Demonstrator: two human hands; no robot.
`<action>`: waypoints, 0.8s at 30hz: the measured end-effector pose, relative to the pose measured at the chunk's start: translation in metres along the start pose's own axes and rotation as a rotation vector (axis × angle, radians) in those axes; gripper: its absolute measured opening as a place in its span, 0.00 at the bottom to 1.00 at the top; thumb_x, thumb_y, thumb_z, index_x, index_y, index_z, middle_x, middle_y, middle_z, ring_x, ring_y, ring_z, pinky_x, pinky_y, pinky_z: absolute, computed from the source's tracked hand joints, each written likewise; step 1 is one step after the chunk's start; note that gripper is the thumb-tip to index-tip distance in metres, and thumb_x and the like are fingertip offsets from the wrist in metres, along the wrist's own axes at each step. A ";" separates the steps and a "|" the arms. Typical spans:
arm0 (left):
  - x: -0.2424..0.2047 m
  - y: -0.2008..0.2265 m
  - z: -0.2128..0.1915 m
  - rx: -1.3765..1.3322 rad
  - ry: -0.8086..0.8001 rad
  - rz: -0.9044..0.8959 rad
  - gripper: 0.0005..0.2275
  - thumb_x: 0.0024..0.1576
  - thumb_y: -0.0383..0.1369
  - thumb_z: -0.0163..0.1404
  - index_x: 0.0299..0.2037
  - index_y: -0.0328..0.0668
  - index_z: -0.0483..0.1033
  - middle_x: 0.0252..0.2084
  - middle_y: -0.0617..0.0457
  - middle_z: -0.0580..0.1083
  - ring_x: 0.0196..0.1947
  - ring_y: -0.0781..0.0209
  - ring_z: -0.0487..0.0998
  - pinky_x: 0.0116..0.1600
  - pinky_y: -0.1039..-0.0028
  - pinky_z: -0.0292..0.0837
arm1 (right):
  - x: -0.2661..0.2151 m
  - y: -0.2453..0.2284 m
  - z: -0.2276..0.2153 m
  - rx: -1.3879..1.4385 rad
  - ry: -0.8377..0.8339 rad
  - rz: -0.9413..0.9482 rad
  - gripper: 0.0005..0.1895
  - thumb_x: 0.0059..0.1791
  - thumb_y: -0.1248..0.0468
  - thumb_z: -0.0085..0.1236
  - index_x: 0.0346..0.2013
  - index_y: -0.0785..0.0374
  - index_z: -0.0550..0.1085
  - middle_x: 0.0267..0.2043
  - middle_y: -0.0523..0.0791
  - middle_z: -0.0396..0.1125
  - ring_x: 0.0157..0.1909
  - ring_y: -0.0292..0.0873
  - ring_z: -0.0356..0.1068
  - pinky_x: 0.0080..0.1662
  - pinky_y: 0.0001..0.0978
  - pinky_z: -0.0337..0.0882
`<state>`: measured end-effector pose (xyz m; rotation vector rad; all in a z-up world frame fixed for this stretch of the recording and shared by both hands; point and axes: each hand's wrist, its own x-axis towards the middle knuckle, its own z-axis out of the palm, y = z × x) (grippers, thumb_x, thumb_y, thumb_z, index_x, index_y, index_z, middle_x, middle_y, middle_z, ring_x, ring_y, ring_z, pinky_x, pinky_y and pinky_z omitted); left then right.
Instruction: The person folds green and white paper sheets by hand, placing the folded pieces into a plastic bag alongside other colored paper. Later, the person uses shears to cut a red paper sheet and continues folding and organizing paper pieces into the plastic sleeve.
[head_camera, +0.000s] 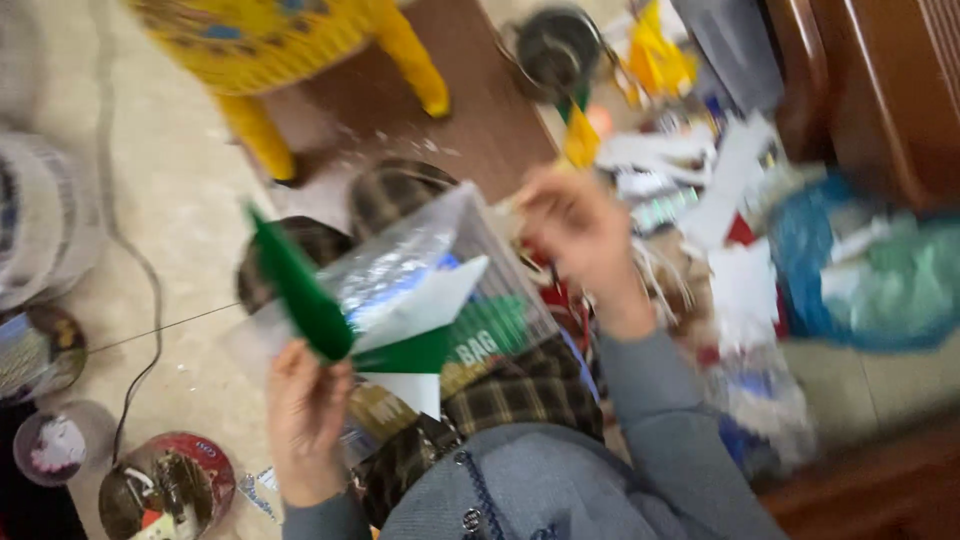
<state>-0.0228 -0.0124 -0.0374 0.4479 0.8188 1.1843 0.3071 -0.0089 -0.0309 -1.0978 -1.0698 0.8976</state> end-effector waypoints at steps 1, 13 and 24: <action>-0.001 0.001 -0.004 0.013 -0.002 -0.040 0.06 0.52 0.29 0.61 0.36 0.39 0.78 0.26 0.52 0.78 0.19 0.71 0.75 0.20 0.88 0.69 | 0.000 0.023 -0.021 -0.007 0.033 0.025 0.21 0.42 0.79 0.59 0.48 0.62 0.70 0.49 0.44 0.66 0.43 0.37 0.68 0.47 0.25 0.72; -0.005 0.004 -0.006 0.172 -0.009 0.058 0.04 0.54 0.25 0.56 0.34 0.34 0.74 0.22 0.52 0.72 0.16 0.69 0.68 0.20 0.87 0.60 | -0.125 0.315 -0.096 -0.933 -0.081 0.613 0.09 0.45 0.65 0.48 0.34 0.63 0.76 0.36 0.51 0.71 0.38 0.58 0.70 0.40 0.49 0.68; -0.011 -0.008 -0.030 0.389 0.024 0.110 0.07 0.60 0.27 0.53 0.46 0.36 0.77 0.31 0.48 0.78 0.25 0.63 0.81 0.30 0.81 0.80 | -0.110 0.384 -0.061 -0.694 0.150 0.520 0.17 0.49 0.53 0.54 0.40 0.65 0.69 0.33 0.48 0.64 0.34 0.46 0.65 0.38 0.36 0.66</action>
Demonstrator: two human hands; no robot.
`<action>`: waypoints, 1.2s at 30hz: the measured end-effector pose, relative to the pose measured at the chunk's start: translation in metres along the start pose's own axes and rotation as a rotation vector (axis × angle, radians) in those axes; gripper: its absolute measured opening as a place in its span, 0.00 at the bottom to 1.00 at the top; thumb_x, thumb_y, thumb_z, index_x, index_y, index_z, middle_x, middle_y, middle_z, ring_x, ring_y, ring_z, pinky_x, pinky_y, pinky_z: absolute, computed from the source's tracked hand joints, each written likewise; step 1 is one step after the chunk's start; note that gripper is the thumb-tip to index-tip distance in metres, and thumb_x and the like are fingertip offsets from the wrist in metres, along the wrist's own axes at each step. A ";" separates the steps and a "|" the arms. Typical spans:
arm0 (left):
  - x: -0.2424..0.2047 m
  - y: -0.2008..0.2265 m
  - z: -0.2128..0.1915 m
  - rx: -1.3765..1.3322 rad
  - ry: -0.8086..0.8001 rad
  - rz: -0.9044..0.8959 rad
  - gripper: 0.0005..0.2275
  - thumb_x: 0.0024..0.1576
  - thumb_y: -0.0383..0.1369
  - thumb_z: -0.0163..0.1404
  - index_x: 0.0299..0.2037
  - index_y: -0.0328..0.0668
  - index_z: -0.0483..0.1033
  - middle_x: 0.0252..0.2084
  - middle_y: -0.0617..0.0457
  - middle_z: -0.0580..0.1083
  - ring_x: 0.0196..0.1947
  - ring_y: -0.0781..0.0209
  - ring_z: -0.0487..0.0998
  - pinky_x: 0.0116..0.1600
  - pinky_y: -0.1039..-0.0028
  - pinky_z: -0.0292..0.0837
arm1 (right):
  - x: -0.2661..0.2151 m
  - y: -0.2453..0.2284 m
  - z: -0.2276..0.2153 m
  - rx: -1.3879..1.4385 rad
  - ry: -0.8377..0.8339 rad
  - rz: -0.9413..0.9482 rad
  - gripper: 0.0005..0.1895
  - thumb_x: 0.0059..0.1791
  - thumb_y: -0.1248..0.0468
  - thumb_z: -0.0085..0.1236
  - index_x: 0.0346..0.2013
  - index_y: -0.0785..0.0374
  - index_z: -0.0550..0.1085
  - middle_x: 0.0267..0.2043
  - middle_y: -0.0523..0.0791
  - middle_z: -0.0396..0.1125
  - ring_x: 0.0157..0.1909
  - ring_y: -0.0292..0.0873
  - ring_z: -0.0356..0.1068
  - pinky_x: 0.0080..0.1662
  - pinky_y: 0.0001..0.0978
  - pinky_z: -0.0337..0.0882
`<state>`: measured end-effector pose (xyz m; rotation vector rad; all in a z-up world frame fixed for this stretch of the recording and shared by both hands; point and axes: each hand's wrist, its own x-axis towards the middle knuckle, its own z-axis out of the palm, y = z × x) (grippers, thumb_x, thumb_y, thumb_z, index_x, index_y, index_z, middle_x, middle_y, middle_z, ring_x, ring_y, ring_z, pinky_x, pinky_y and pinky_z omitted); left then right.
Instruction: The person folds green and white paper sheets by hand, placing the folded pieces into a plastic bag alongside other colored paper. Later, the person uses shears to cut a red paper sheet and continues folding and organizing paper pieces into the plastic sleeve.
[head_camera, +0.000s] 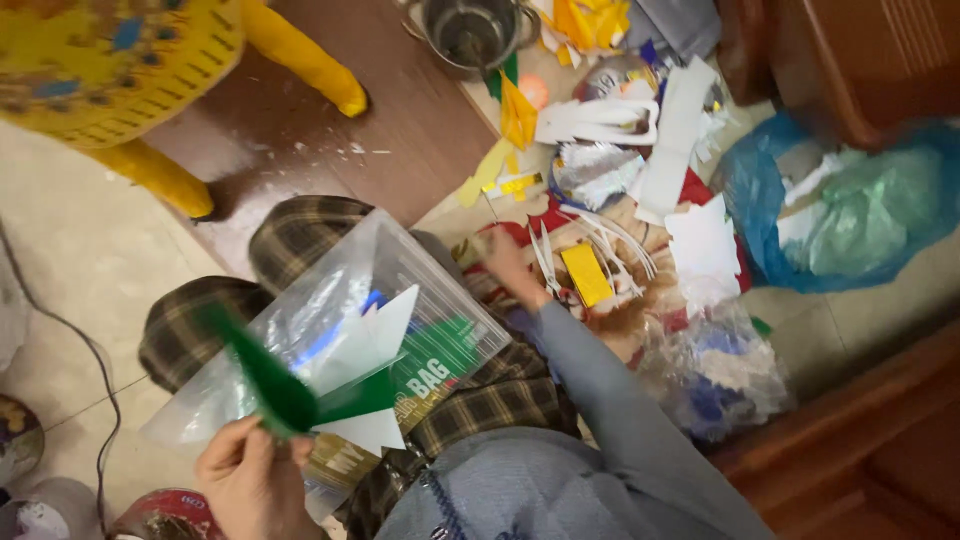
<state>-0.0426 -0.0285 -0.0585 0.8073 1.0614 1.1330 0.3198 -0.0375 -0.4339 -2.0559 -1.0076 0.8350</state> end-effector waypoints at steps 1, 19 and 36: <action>0.003 -0.002 0.009 -0.007 0.009 0.015 0.07 0.60 0.27 0.53 0.46 0.36 0.77 0.31 0.48 0.78 0.25 0.63 0.81 0.30 0.81 0.80 | 0.004 -0.015 -0.023 -0.002 -0.006 -0.018 0.17 0.49 0.53 0.54 0.40 0.65 0.69 0.33 0.48 0.64 0.34 0.46 0.65 0.38 0.36 0.66; 0.019 0.011 0.078 0.863 -0.028 0.778 0.07 0.51 0.26 0.60 0.39 0.45 0.84 0.27 0.54 0.80 0.25 0.55 0.82 0.30 0.72 0.76 | -0.119 -0.343 -0.156 0.525 -0.665 -0.317 0.27 0.31 0.68 0.78 0.43 0.66 0.79 0.36 0.41 0.74 0.40 0.34 0.67 0.44 0.27 0.72; 0.022 0.002 0.068 0.791 -0.024 0.964 0.08 0.53 0.21 0.55 0.41 0.40 0.82 0.32 0.51 0.80 0.29 0.53 0.82 0.32 0.70 0.77 | -0.117 -0.316 -0.130 0.607 -0.668 -0.318 0.21 0.41 0.64 0.71 0.45 0.70 0.76 0.43 0.50 0.72 0.46 0.43 0.69 0.53 0.43 0.71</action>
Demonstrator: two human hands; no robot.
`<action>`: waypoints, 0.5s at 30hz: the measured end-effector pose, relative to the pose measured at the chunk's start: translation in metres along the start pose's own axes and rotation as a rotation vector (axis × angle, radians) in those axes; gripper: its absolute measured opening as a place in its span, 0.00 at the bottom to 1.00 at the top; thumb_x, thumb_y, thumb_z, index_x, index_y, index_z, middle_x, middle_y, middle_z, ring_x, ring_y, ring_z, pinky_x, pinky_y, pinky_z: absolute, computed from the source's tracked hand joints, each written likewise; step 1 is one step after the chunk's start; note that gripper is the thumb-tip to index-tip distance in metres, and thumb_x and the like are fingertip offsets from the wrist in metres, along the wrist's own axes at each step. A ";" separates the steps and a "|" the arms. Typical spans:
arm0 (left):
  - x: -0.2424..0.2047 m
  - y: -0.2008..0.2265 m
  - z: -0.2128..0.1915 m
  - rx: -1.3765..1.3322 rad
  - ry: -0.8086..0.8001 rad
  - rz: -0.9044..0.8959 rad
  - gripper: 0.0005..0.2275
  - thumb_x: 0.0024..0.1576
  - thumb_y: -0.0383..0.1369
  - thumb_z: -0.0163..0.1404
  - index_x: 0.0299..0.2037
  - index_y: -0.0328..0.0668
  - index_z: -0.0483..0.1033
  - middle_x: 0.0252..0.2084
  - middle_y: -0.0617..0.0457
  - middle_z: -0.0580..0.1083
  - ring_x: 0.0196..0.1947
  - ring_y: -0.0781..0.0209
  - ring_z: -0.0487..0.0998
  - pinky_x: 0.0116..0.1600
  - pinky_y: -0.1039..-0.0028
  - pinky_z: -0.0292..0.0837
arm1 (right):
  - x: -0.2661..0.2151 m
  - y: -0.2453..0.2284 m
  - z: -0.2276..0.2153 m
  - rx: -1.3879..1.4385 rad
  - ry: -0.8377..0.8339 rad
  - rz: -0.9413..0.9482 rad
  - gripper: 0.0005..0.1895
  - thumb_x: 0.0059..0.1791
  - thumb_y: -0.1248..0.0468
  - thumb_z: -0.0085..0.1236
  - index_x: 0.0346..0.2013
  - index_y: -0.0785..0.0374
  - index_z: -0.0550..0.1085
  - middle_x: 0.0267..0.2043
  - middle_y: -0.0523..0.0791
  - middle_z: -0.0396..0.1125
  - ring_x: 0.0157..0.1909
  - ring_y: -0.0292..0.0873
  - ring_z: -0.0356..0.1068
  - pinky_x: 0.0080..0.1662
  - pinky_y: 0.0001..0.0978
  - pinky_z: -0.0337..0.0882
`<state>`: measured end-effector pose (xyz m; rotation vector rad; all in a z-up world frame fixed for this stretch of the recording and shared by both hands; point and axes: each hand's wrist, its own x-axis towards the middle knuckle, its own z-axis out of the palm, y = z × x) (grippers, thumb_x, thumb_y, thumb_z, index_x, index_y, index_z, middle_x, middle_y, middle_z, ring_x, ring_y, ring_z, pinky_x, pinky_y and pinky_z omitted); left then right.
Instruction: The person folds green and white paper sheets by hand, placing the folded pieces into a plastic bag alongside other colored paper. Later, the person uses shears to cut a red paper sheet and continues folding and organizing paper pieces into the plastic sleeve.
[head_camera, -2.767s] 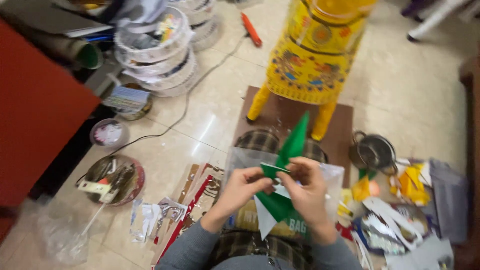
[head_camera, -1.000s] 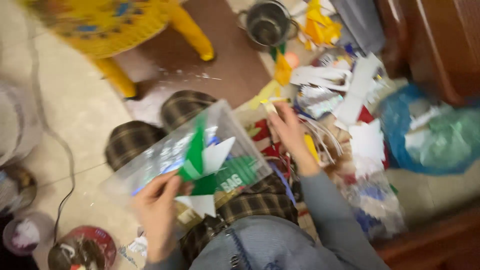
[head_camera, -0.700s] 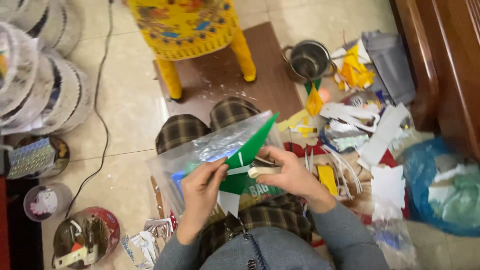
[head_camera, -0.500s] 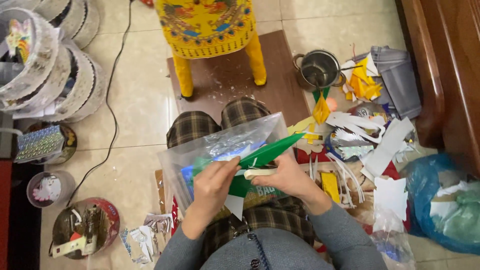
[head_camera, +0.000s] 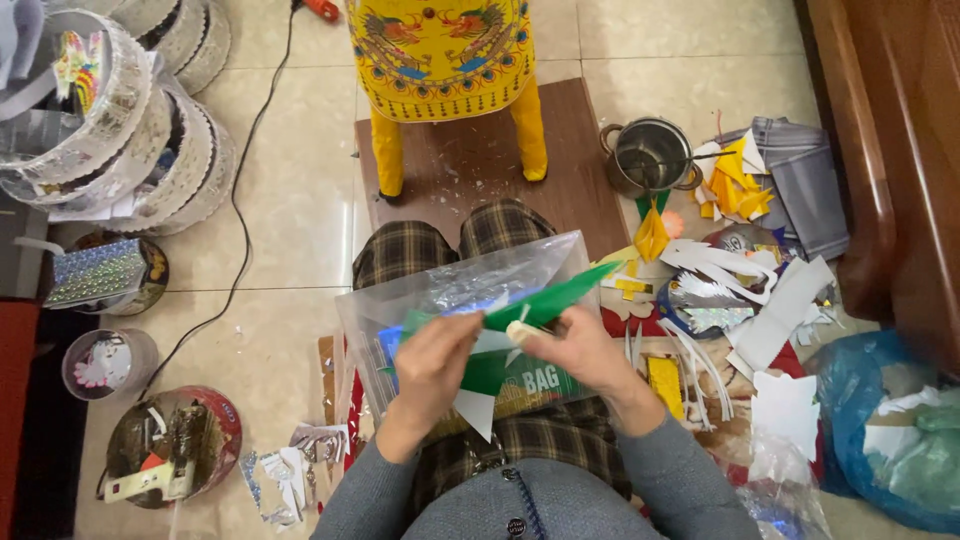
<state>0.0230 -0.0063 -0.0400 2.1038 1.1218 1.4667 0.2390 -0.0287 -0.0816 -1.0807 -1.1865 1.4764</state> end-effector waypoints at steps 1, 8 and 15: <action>-0.003 -0.005 -0.002 -0.005 -0.003 -0.001 0.08 0.53 0.21 0.55 0.41 0.40 0.82 0.32 0.51 0.80 0.29 0.53 0.82 0.32 0.70 0.77 | -0.002 -0.005 -0.001 -0.002 0.005 0.003 0.21 0.41 0.64 0.71 0.45 0.70 0.76 0.43 0.50 0.72 0.46 0.43 0.69 0.53 0.43 0.71; 0.019 0.026 0.004 -0.266 0.073 -0.320 0.05 0.56 0.20 0.53 0.38 0.36 0.82 0.28 0.47 0.80 0.25 0.57 0.82 0.31 0.72 0.77 | -0.004 -0.042 0.020 -0.203 0.361 -0.300 0.22 0.35 0.72 0.74 0.38 0.65 0.71 0.26 0.48 0.68 0.27 0.41 0.65 0.35 0.32 0.71; 0.010 0.019 -0.038 -0.197 0.028 -0.374 0.15 0.54 0.19 0.55 0.52 0.33 0.75 0.41 0.41 0.79 0.38 0.48 0.82 0.44 0.61 0.78 | 0.002 -0.023 -0.067 -0.521 0.875 -0.354 0.23 0.39 0.71 0.65 0.47 0.64 0.68 0.42 0.52 0.65 0.47 0.49 0.64 0.53 0.44 0.64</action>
